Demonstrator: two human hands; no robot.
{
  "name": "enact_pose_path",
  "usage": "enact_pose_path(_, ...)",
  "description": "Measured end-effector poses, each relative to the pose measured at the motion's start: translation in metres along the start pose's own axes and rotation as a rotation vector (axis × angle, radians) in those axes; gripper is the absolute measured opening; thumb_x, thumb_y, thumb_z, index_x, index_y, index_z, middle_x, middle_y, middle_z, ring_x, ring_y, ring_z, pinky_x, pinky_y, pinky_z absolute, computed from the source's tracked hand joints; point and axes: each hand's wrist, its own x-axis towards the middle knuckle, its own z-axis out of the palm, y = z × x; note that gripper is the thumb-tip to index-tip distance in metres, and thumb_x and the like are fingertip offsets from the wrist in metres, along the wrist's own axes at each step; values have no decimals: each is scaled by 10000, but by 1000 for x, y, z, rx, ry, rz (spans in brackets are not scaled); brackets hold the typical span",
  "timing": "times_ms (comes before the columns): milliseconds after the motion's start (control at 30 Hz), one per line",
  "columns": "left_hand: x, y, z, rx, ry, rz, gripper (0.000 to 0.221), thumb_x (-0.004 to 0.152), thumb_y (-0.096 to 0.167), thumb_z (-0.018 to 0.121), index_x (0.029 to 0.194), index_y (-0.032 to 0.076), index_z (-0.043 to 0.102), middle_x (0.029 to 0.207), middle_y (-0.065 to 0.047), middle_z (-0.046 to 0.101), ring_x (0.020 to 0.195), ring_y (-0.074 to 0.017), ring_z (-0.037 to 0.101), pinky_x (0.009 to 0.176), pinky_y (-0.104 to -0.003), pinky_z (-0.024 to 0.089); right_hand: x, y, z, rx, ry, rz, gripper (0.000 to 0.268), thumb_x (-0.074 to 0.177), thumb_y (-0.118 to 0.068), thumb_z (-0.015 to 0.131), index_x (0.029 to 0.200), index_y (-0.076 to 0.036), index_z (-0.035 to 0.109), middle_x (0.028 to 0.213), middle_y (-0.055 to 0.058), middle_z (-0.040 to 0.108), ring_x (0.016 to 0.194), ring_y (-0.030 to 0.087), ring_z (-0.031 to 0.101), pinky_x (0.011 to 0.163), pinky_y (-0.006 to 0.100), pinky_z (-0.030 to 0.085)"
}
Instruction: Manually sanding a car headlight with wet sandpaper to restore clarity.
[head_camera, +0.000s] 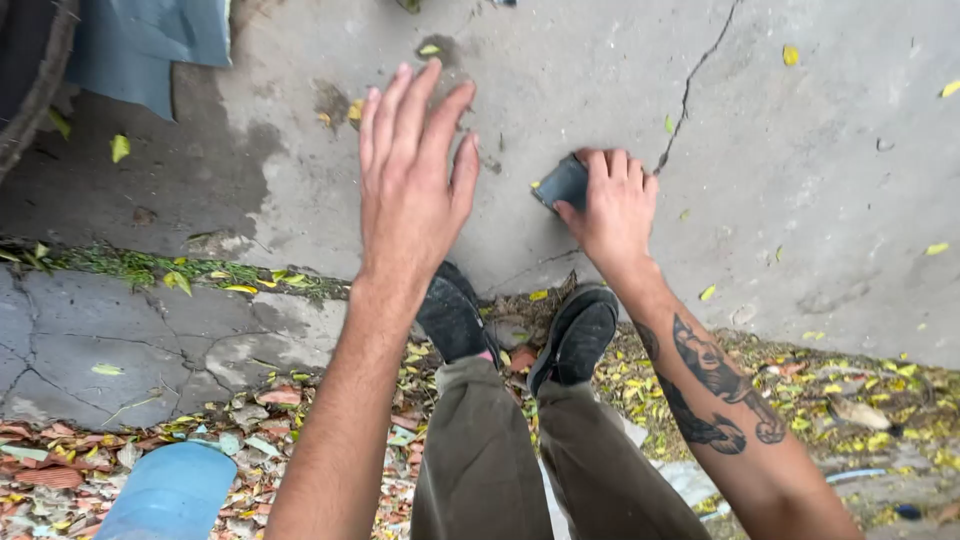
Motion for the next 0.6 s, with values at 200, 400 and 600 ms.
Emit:
enact_pose_path(200,5,10,-3,-7,28,8,398,1005,113,724,1394,77,645,1526,-174,540,1486,-365,451,1301,-576,276,-1,10,13,82,-129,88,313,825,-394,892,972,-159,747,1053,63,676,969,255,549,870,417,376)
enact_pose_path(400,20,-20,20,55,64,-25,386,1036,172,704,1414,117,646,1546,-162,557,1477,-358,468,1294,-579,270,3,4,18,112,-78,57,604,753,-224,922,1250,-72,614,1161,107,601,1057,304,568,877,432,465)
enact_pose_path(600,29,-116,11,363,294,-122,307,928,48,868,1207,172,840,1558,-155,524,1439,-348,469,1233,-586,302,11,5,16,94,-228,96,402,755,-330,935,1054,-131,754,1070,51,745,977,263,662,878,441,463)
